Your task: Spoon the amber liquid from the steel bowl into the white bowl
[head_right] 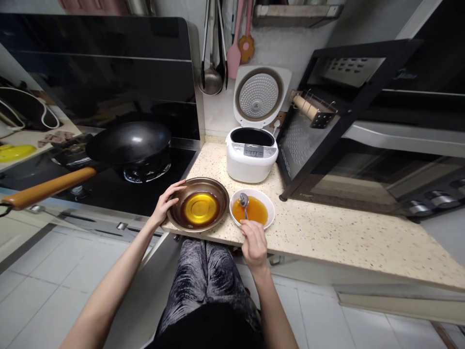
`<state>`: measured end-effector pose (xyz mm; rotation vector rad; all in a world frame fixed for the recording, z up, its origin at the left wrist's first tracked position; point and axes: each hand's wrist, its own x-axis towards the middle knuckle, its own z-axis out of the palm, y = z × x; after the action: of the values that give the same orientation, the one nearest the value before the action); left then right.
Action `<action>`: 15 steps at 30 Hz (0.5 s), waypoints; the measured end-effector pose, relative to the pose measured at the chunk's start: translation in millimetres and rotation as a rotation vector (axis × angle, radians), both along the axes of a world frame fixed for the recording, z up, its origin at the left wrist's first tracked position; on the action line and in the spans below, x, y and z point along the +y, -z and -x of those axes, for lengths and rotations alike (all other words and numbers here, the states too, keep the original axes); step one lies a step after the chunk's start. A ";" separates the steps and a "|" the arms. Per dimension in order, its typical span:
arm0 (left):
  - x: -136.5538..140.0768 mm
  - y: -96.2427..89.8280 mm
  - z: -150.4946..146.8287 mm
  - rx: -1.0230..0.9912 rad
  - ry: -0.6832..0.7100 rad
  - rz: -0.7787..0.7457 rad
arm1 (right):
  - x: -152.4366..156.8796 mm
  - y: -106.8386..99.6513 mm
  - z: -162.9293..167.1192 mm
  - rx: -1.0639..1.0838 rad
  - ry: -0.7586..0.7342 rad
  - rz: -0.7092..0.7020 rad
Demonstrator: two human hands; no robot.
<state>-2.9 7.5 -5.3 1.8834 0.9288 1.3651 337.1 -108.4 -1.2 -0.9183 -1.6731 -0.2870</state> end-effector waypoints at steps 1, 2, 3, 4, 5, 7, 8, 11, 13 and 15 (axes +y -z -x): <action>0.0 0.0 -0.1 -0.001 0.000 0.001 | 0.2 0.8 -1.2 -0.028 -0.006 0.001; 0.0 0.0 -0.3 -0.002 0.000 0.001 | 0.3 1.3 -2.1 -0.050 -0.011 0.001; 0.0 0.0 -0.4 -0.002 0.000 0.001 | 0.4 1.5 -2.5 -0.066 -0.014 -0.002; 0.0 -0.1 -0.5 0.000 -0.001 0.001 | 0.4 1.2 -2.6 -0.077 -0.016 -0.009; 0.0 -0.2 -0.5 0.001 -0.002 -0.001 | 0.4 0.6 -2.3 -0.082 -0.017 -0.015; 0.0 -0.5 -0.4 0.004 -0.003 -0.008 | 0.1 -1.3 -0.6 -0.067 -0.014 -0.028; 0.0 -0.6 -0.4 0.007 -0.004 -0.010 | -0.2 -2.5 0.8 -0.043 -0.008 -0.033; -0.3 -1.1 -0.4 0.013 -0.003 -0.010 | -2.0 -6.5 6.5 0.087 0.028 -0.035; -0.5 -1.2 -0.6 0.011 -0.002 -0.009 | -3.7 -9.1 11.8 0.215 0.056 -0.022; -0.7 -1.2 -0.8 0.003 -0.001 -0.006 | -5.6 -11.4 18.1 0.360 0.071 -0.002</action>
<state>-2.0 6.8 -4.1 1.8905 0.9286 1.3677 319.0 -114.0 10.3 -0.9661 -1.3108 -0.1587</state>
